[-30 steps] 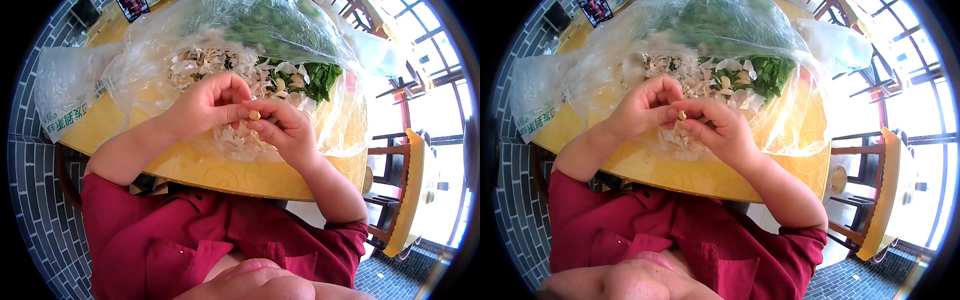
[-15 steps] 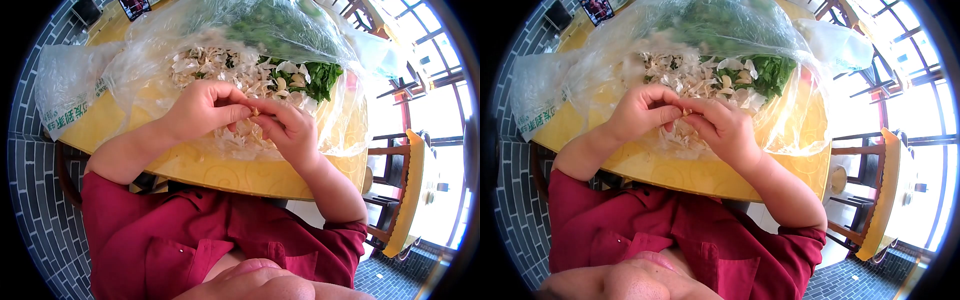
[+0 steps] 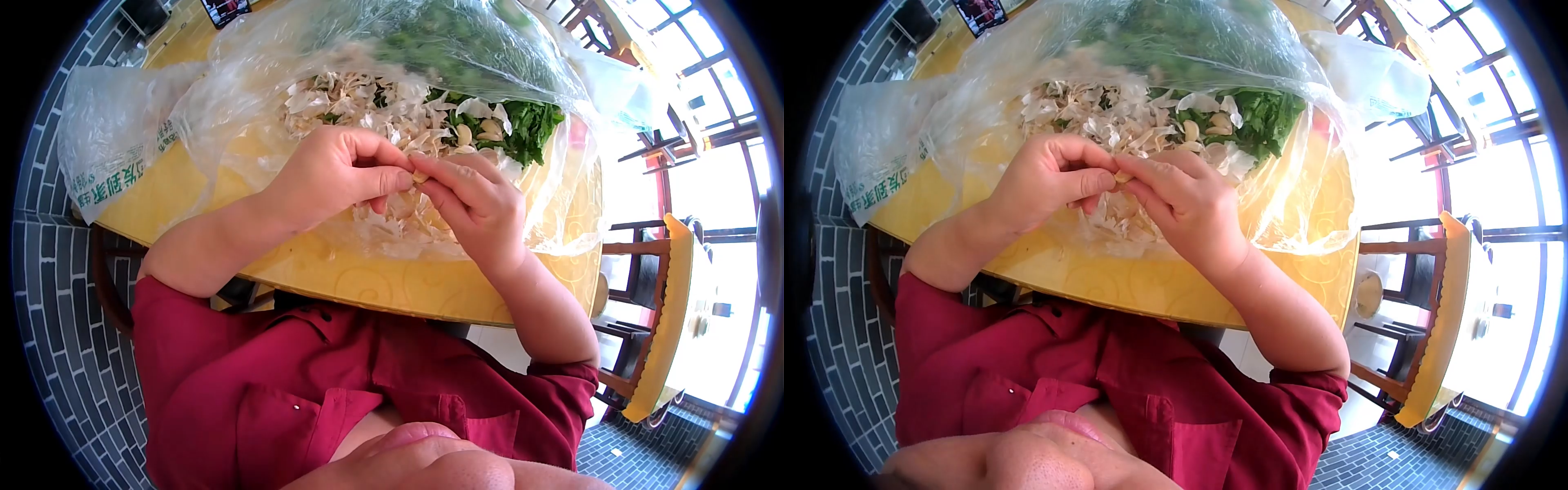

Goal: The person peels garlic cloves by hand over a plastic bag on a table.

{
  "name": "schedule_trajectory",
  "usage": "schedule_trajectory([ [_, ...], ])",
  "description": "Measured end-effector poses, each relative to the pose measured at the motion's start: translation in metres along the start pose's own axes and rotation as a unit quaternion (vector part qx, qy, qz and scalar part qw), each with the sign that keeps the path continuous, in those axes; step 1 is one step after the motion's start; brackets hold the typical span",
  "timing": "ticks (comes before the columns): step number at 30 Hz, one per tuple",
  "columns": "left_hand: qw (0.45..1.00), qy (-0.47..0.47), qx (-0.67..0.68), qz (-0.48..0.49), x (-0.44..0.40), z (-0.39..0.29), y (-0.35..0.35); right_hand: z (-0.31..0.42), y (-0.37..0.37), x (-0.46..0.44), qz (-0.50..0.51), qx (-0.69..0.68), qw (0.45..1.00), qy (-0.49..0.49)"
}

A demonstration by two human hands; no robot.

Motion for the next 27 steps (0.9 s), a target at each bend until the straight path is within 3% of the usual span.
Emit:
schedule_trajectory([
  [10, 0.999, 0.015, 0.042, 0.007, 0.000, 0.002, -0.001, 0.014, 0.001, -0.001, 0.051, 0.126, 0.985, 0.108],
  [22, 0.999, -0.014, 0.030, 0.020, -0.003, 0.007, -0.001, 0.014, -0.006, 0.004, 0.068, 0.153, 0.976, 0.142],
  [27, 0.999, -0.025, 0.035, 0.023, -0.003, 0.008, -0.003, 0.014, -0.004, 0.003, 0.062, 0.136, 0.983, 0.104],
])
Point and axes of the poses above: each hand's wrist, its own x-axis away from the middle knuckle, its own y-axis out of the back of the hand, z = x × y, the point moved 5 cm from there along -x, towards the middle knuckle, and after that the axes turned 5 degrees about -x, right-handed, at the moved point
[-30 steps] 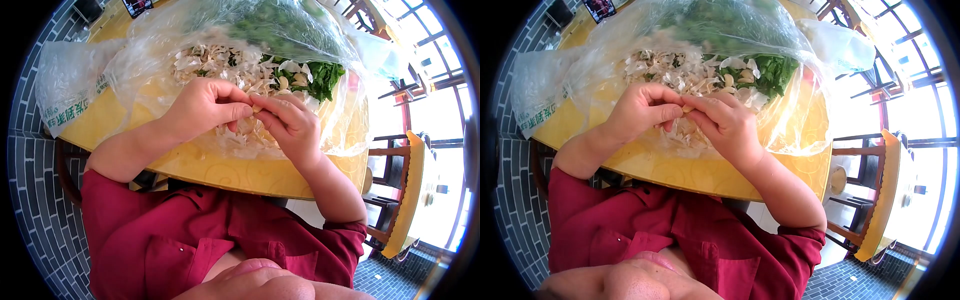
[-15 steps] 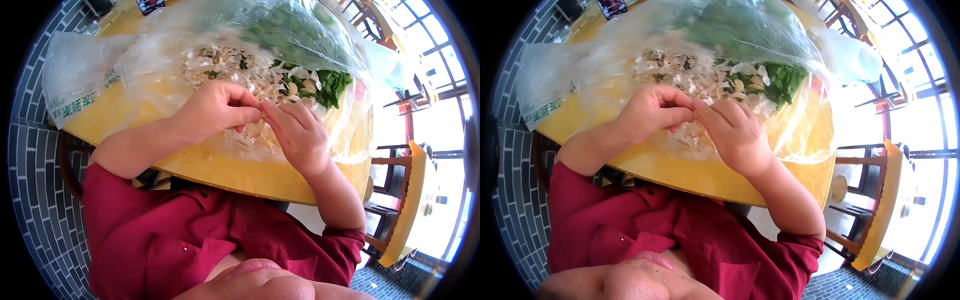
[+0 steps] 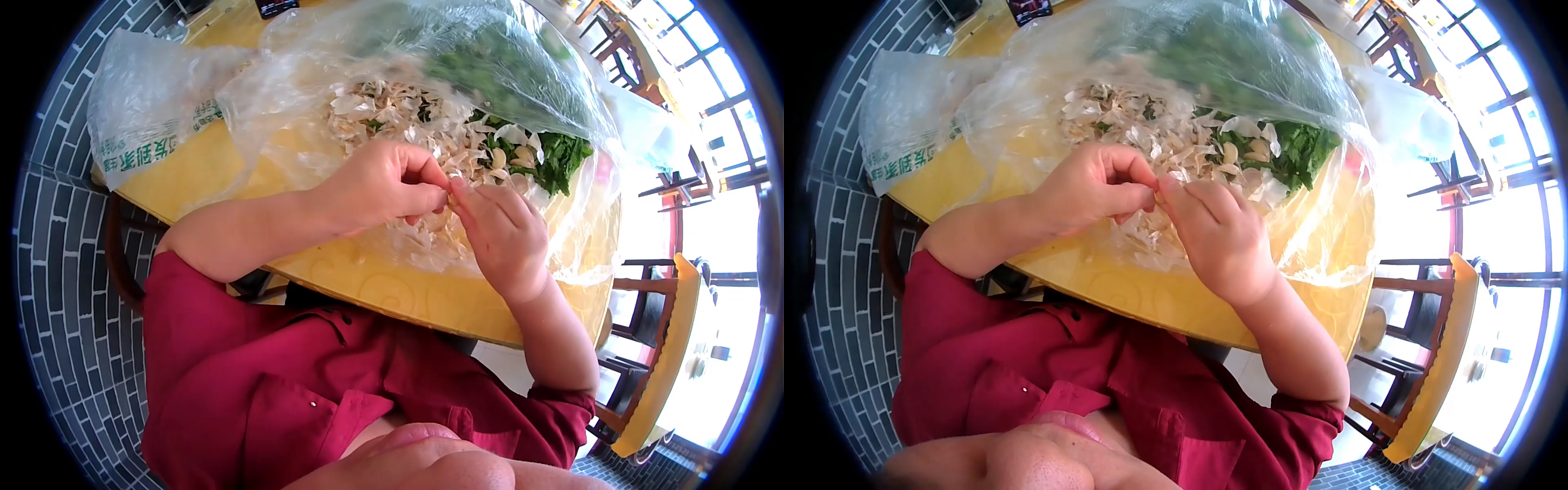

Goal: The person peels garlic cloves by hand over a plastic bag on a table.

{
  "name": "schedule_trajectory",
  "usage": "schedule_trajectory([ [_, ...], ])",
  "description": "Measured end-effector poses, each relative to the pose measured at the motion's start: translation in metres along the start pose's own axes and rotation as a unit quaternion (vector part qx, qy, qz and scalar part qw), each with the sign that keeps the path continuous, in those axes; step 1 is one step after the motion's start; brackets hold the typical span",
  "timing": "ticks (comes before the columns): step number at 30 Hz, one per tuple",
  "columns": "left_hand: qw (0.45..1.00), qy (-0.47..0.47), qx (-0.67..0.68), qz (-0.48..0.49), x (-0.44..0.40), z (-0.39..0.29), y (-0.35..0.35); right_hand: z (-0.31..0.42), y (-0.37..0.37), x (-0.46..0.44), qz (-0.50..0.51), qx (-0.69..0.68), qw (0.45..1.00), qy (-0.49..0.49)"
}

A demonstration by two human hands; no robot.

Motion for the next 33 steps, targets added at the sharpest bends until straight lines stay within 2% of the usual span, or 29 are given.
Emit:
schedule_trajectory([
  [7, 0.999, 0.033, -0.020, -0.012, 0.001, -0.002, 0.000, -0.005, -0.001, 0.000, -0.024, -0.044, 0.998, -0.033],
  [9, 1.000, 0.016, -0.013, 0.007, -0.001, 0.000, 0.001, -0.014, -0.005, 0.002, -0.016, -0.157, 0.978, -0.139],
  [11, 1.000, 0.002, -0.003, 0.023, -0.002, -0.001, 0.001, -0.023, -0.011, 0.006, 0.013, -0.278, 0.923, -0.267],
  [14, 0.999, -0.017, 0.000, 0.037, -0.002, -0.003, 0.000, -0.030, -0.015, 0.011, -0.006, -0.366, 0.863, -0.349],
  [17, 0.999, -0.035, -0.024, 0.034, 0.000, -0.008, -0.002, -0.027, -0.014, 0.009, -0.001, -0.316, 0.896, -0.311],
  [20, 0.998, -0.049, -0.035, 0.036, 0.002, -0.012, -0.004, -0.029, -0.014, 0.011, 0.021, -0.369, 0.856, -0.362],
  [23, 0.993, -0.090, -0.059, 0.048, 0.002, -0.009, -0.005, -0.034, -0.019, 0.015, 0.019, -0.476, 0.775, -0.415],
  [26, 0.984, -0.133, -0.108, 0.054, 0.004, -0.010, -0.009, -0.034, -0.019, 0.016, 0.013, -0.492, 0.759, -0.425],
  [29, 0.974, -0.161, -0.150, 0.045, 0.004, -0.010, -0.011, -0.030, -0.019, 0.013, 0.008, -0.445, 0.810, -0.382],
  [32, 0.951, -0.203, -0.226, 0.053, 0.004, -0.014, -0.012, -0.032, -0.017, 0.011, 0.018, -0.402, 0.831, -0.384],
  [33, 0.935, -0.222, -0.266, 0.070, 0.006, -0.018, -0.011, -0.035, -0.017, 0.013, 0.006, -0.406, 0.821, -0.402],
])
Point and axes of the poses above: each hand's wrist, its own x-axis away from the middle knuckle, its own y-axis out of the back of the hand, z = x × y, the point moved 5 cm from there along -x, towards the middle knuckle, and after that the axes turned 5 degrees about -x, right-handed, at the moved point
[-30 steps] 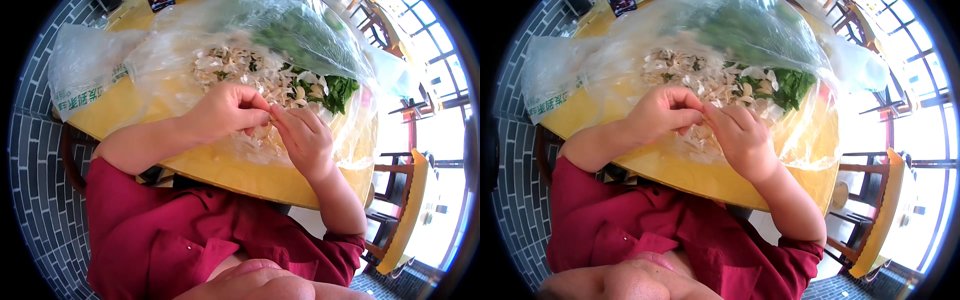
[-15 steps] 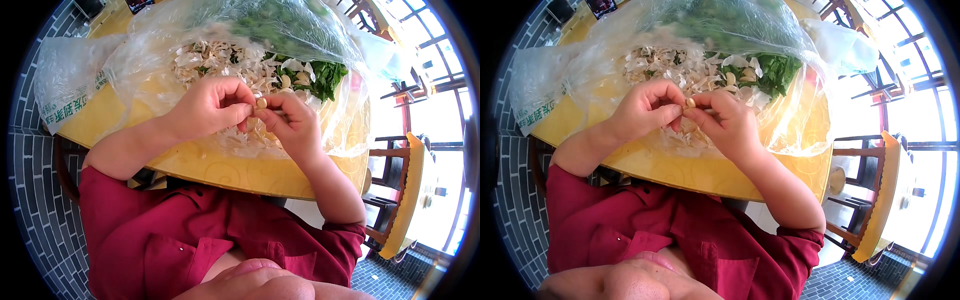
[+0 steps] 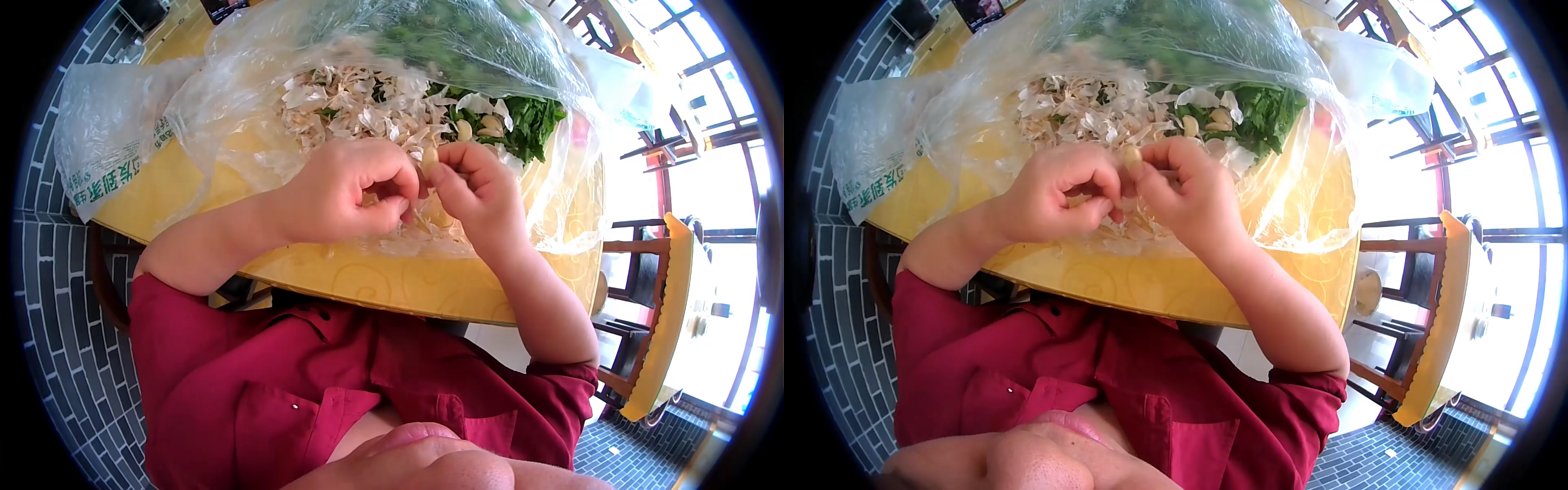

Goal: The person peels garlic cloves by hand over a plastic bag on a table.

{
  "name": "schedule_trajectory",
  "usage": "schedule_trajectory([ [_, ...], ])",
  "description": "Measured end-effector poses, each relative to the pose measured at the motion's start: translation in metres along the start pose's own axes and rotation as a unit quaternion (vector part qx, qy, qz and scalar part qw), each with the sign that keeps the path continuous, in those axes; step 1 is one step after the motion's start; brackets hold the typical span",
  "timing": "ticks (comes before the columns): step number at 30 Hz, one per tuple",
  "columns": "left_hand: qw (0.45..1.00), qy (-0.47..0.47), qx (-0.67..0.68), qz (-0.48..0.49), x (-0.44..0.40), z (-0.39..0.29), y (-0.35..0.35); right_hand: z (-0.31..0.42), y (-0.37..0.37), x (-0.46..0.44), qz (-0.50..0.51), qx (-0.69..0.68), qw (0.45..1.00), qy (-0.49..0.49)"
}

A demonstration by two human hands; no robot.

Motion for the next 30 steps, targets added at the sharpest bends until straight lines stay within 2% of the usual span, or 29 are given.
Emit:
schedule_trajectory([
  [1, 0.999, -0.023, -0.038, 0.021, 0.000, -0.003, 0.000, -0.004, 0.003, -0.001, -0.015, -0.012, 1.000, -0.014],
  [5, 0.992, 0.020, -0.057, -0.109, 0.002, 0.002, 0.012, -0.008, 0.011, -0.007, -0.007, -0.119, 0.991, -0.059],
  [7, 0.977, 0.023, -0.110, -0.182, -0.003, 0.007, 0.024, -0.002, 0.003, -0.004, 0.014, -0.102, 0.994, -0.030],
  [10, 0.967, -0.005, -0.178, -0.180, -0.007, 0.008, 0.030, -0.001, -0.007, 0.001, 0.031, -0.098, 0.995, -0.017],
  [13, 0.975, 0.064, -0.146, -0.153, -0.006, 0.009, 0.028, -0.003, -0.007, 0.001, 0.046, -0.112, 0.992, -0.028],
  [16, 0.977, 0.078, -0.100, -0.172, -0.004, 0.015, 0.026, -0.005, -0.005, 0.000, 0.056, -0.100, 0.993, -0.041],
  [19, 0.976, 0.031, -0.134, -0.170, -0.006, 0.014, 0.026, -0.006, -0.005, 0.000, 0.055, -0.091, 0.994, -0.039],
  [22, 0.990, 0.061, -0.066, -0.108, -0.004, 0.019, 0.021, -0.004, -0.007, 0.001, 0.056, -0.069, 0.995, -0.034],
  [25, 0.986, 0.102, 0.096, -0.089, -0.002, 0.019, 0.013, -0.003, -0.009, 0.001, 0.060, -0.051, 0.997, -0.026],
  [30, 0.978, 0.133, 0.139, -0.078, -0.001, 0.017, 0.014, -0.008, -0.010, 0.001, 0.052, -0.021, 0.998, 0.005],
])
Point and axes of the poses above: each hand's wrist, its own x-axis away from the middle knuckle, its own y-axis out of the back of the hand, z = x × y, the point moved 5 cm from there along -x, towards the middle knuckle, and after that the axes turned 5 degrees about -x, right-handed, at the moved point
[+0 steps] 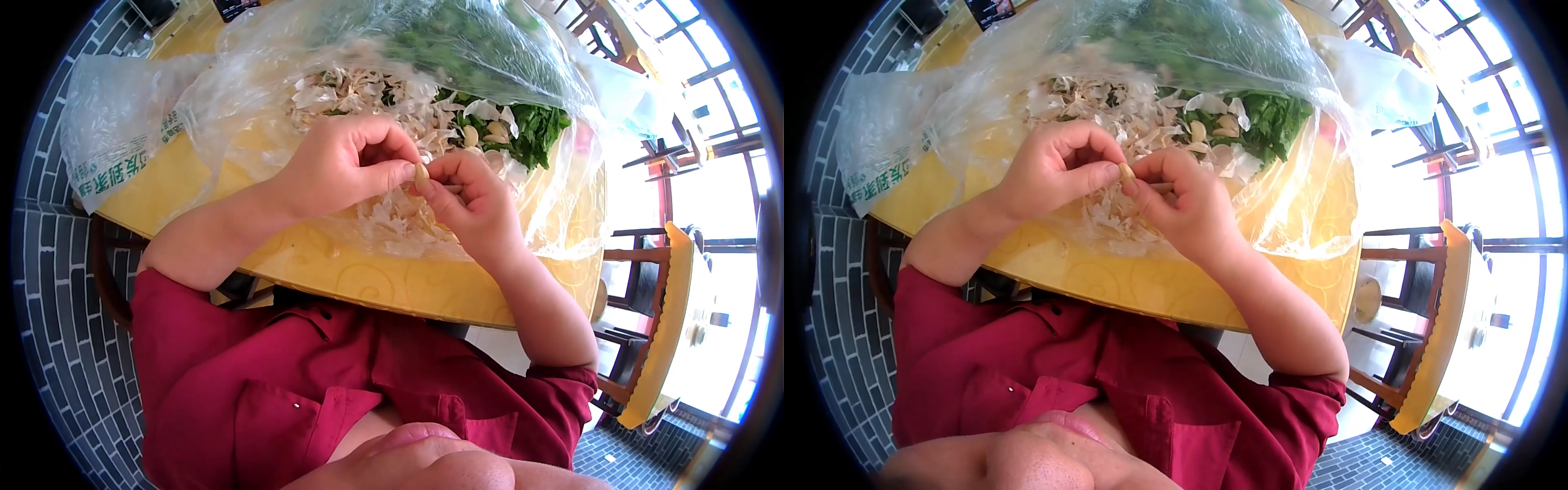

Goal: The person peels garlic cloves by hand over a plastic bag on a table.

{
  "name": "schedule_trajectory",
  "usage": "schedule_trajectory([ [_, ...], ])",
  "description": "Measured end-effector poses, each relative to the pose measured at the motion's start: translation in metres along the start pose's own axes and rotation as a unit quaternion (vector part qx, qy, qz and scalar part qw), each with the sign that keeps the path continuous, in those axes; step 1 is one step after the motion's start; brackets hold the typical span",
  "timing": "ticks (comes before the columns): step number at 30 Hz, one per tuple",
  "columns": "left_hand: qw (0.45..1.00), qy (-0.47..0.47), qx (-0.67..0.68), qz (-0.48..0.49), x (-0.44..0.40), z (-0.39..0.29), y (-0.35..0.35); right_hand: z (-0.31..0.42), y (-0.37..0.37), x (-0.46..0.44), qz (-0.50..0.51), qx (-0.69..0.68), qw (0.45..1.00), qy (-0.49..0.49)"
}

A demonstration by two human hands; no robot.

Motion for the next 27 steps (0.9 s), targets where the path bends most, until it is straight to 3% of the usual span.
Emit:
schedule_trajectory([
  [14, 0.999, 0.009, 0.031, 0.027, 0.000, 0.002, 0.001, 0.004, -0.005, 0.004, 0.023, 0.079, 0.997, 0.013],
  [20, 0.995, 0.052, 0.081, 0.015, 0.000, 0.004, 0.000, 0.002, -0.004, 0.002, 0.047, -0.037, 0.997, -0.045],
  [27, 0.991, 0.049, 0.127, 0.012, 0.000, 0.007, 0.002, 0.009, 0.003, 0.003, -0.012, -0.101, 0.995, 0.000],
])
Point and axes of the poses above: each hand's wrist, its own x-axis away from the middle knuckle, its own y-axis out of the back of the hand, z = x × y, the point moved 5 cm from there along -x, towards the middle knuckle, and after that the axes turned 5 degrees about -x, right-handed, at the moved point
